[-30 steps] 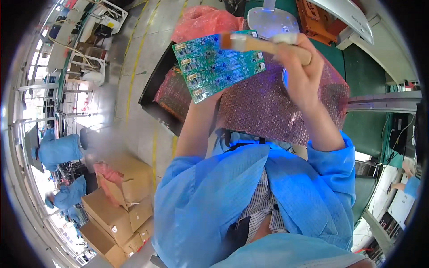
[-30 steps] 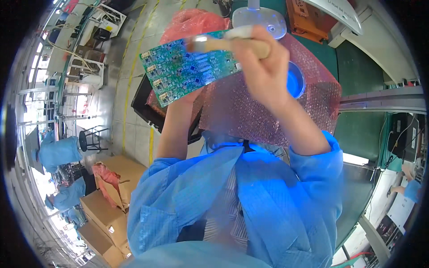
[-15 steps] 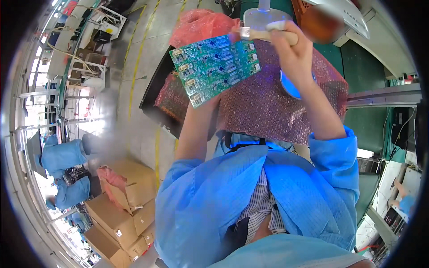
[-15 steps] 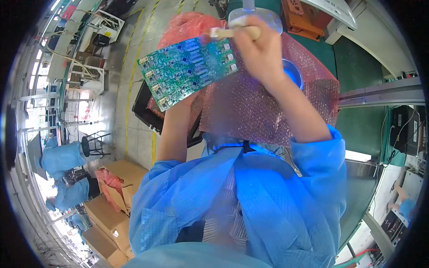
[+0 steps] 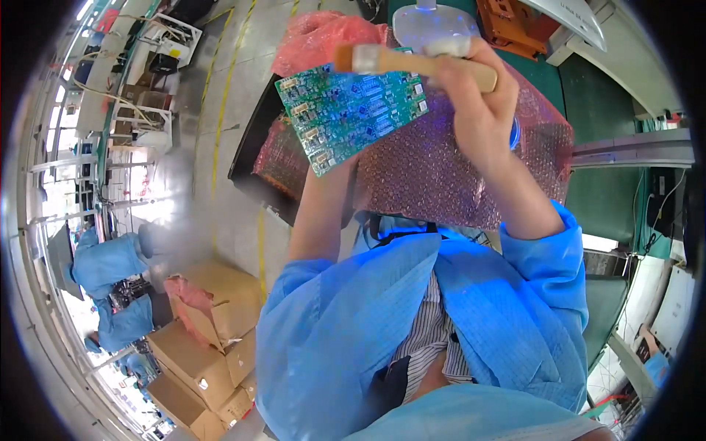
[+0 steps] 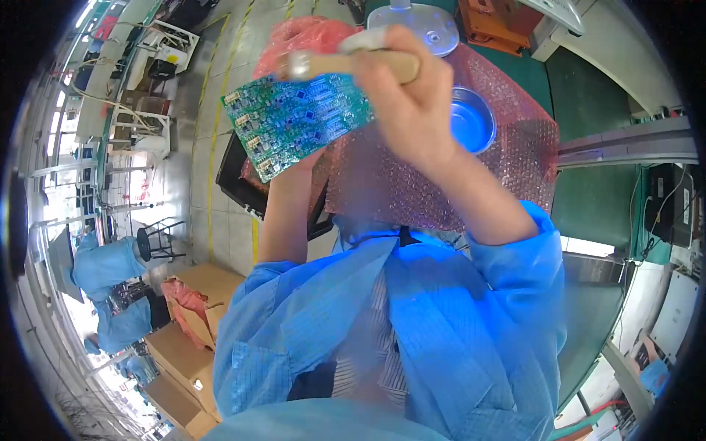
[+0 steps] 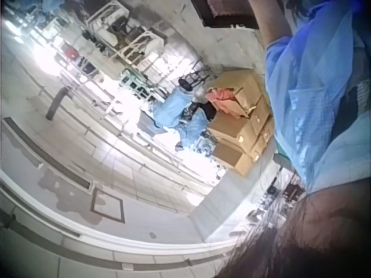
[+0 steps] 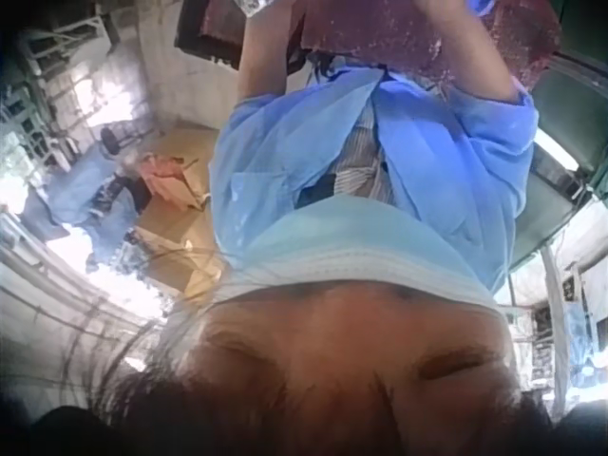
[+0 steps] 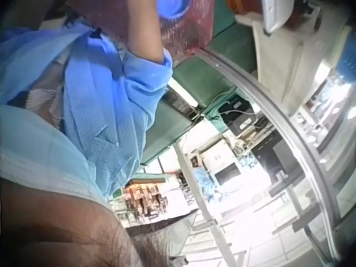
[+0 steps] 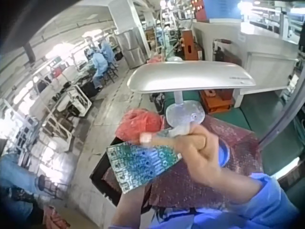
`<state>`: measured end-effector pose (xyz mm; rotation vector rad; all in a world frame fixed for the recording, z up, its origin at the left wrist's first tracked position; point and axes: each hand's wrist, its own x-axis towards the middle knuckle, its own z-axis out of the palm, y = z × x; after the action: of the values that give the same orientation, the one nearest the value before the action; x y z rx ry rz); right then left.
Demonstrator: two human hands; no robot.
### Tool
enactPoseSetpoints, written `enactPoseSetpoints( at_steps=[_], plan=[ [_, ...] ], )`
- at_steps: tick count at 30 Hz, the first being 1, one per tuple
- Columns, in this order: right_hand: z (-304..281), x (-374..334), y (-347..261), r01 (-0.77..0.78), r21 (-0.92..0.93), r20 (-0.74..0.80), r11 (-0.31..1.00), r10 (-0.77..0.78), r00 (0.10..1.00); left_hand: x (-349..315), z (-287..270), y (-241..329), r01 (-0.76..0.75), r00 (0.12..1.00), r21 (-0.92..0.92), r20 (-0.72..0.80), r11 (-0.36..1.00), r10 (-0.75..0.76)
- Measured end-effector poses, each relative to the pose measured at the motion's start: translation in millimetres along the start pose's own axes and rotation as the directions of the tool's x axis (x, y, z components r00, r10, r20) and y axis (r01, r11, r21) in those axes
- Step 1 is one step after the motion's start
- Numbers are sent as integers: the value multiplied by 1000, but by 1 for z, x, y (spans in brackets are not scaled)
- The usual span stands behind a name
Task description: Cleaning electronic circuit boards (PCBs) using a brush and solvent.
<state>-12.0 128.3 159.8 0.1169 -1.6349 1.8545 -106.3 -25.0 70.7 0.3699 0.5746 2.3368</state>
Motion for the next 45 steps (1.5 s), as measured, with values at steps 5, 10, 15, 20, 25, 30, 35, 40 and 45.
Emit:
enactPoseSetpoints(
  at_steps=[5, 10, 15, 20, 25, 30, 35, 40, 45],
  plan=[
    [1, 1, 6, -21, -51, 91, 998, 26, 996, 1, 4, -5, 9, 997, -159, 76, 987, 3],
    [-4, -2, 0, -49, -54, 6, 997, 49, 999, -1, 6, -6, -67, 990, -4, -128, 998, 65],
    [-3, -21, 0, -90, -178, 146, 980, 117, 982, 1, -8, -7, -53, 996, -29, -75, 998, 51],
    [-4, -21, -8, -106, -68, 47, 992, 110, 993, 1, -10, -8, -79, 989, 78, -122, 994, 88],
    [-2, -30, -2, 52, -181, 238, 982, -7, 971, 1, -38, -7, -64, 987, 24, -145, 998, 67],
    [-15, -27, 0, -179, -181, 39, 967, 189, 981, 0, -36, -2, -93, 996, -12, -9, 996, 93],
    [1, -42, -10, -60, -137, 228, 989, 90, 969, 3, -58, -4, -95, 993, 13, -69, 995, 96],
    [-28, -28, 15, -217, -187, -32, 958, 215, 976, 1, -15, 0, -156, 969, 37, -189, 987, 160],
    [-19, -38, 9, -140, -185, 97, 973, 160, 982, 1, -16, 0, -157, 980, -3, -125, 988, 155]
  ],
)
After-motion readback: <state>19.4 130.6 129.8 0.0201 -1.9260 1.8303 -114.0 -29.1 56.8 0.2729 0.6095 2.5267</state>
